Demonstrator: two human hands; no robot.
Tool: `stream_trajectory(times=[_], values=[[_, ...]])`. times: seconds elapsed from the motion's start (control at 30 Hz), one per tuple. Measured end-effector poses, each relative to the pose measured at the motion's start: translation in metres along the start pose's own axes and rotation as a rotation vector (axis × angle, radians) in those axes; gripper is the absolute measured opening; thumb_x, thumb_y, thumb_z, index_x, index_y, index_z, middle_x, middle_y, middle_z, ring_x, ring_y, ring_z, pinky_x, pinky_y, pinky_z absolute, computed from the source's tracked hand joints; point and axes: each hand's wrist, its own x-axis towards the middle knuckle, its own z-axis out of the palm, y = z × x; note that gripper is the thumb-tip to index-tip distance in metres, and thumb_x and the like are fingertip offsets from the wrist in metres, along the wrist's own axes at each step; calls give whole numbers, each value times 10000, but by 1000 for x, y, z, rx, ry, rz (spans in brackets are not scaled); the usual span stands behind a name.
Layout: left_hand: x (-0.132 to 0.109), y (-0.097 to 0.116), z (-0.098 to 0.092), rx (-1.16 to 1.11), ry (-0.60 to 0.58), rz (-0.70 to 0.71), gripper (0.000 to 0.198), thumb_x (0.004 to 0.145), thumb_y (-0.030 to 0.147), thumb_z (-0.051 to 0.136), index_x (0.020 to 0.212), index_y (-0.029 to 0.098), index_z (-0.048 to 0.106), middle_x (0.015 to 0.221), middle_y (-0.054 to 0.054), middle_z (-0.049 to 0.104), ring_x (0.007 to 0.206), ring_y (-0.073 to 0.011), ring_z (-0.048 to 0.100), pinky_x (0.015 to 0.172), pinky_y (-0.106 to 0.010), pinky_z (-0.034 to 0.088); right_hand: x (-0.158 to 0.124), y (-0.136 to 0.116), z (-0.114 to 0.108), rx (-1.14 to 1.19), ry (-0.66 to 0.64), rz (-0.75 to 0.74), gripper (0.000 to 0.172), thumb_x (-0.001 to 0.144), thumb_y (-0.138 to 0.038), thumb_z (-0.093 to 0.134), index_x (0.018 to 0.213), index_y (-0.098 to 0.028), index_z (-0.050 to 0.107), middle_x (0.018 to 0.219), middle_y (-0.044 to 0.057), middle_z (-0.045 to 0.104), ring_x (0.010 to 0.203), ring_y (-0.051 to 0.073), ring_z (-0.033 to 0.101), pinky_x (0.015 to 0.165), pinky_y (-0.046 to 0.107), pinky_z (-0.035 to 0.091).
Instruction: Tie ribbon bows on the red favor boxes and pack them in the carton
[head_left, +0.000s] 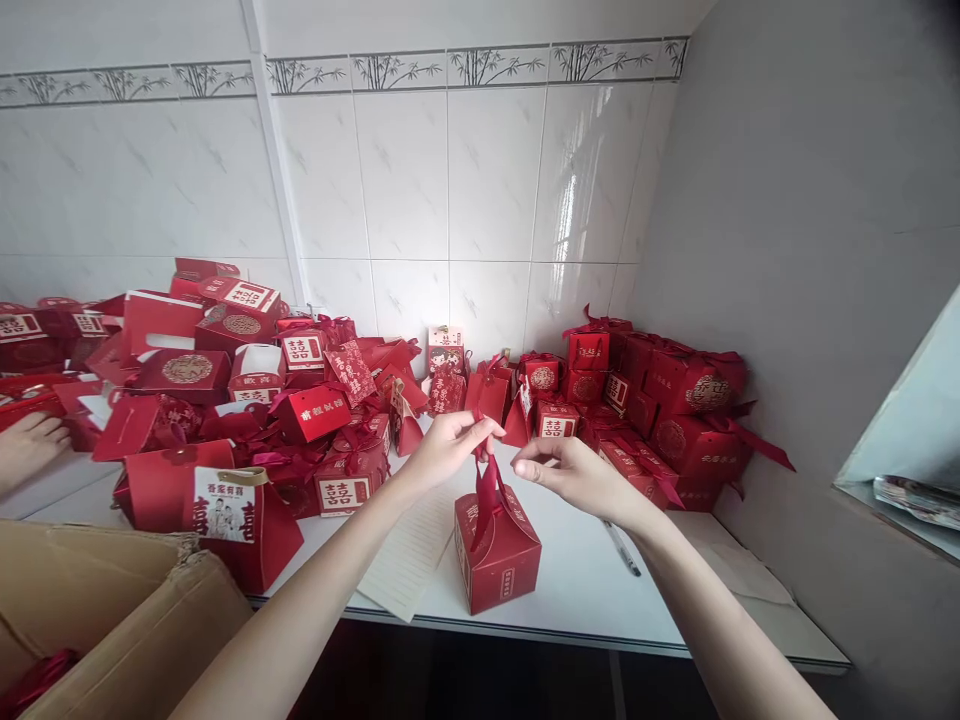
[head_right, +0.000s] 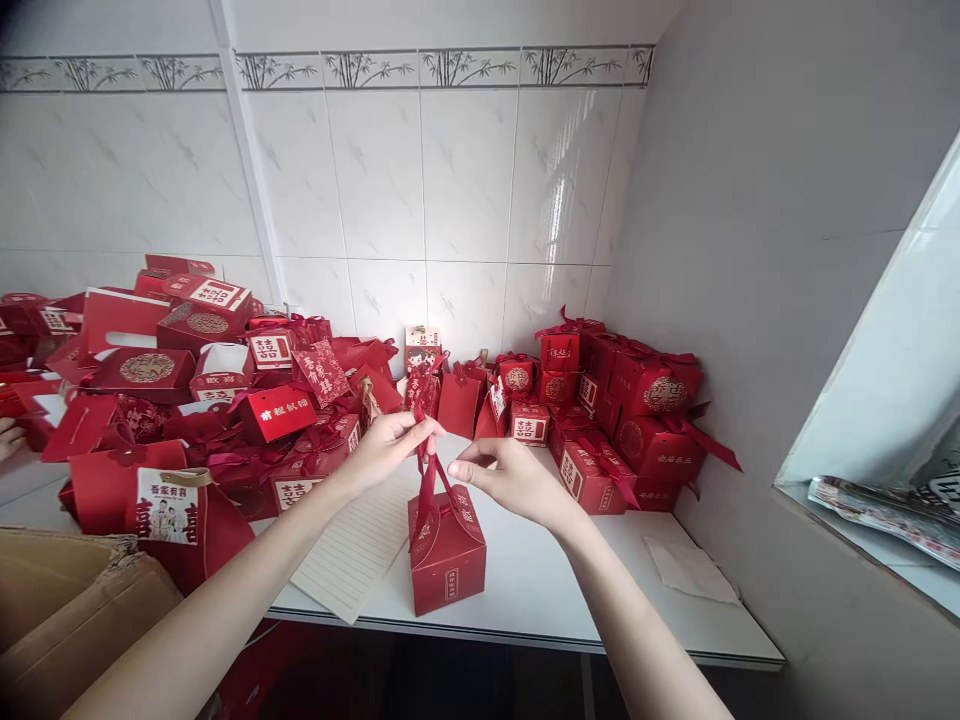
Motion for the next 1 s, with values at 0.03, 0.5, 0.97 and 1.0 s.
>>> stream_trajectory(times=[0.03,0.5,0.97,1.0], values=[[0,2,1,41,-22,19,303,823,408,517,750,139,638,651,-5,601,618,-108,552,613,-228,443,3,3,2,26,19,-2,415,759,-551,598,872,-155,652,869,42,644,788,190,573,700,283,429],[-6,3,6,162,-159,54,322,861,390,449,776,130,618,737,-30,642,675,-130,588,631,-232,452,14,7,33,228,25,-14,248,796,-381,513,669,-168,512,533,-37,514,463,97,448,490,228,357],[-12,-8,12,-130,15,23,316,824,409,526,783,130,670,847,-81,686,786,-160,612,741,-280,474,-12,3,27,-445,374,-189,155,836,-236,464,819,-198,613,845,50,640,811,211,577,748,341,445],[-13,-10,13,-192,20,-1,320,820,416,534,805,131,677,907,-93,683,827,-170,611,769,-295,475,-15,3,26,-524,378,-197,141,843,-229,464,800,-197,594,822,52,621,794,214,564,727,342,444]])
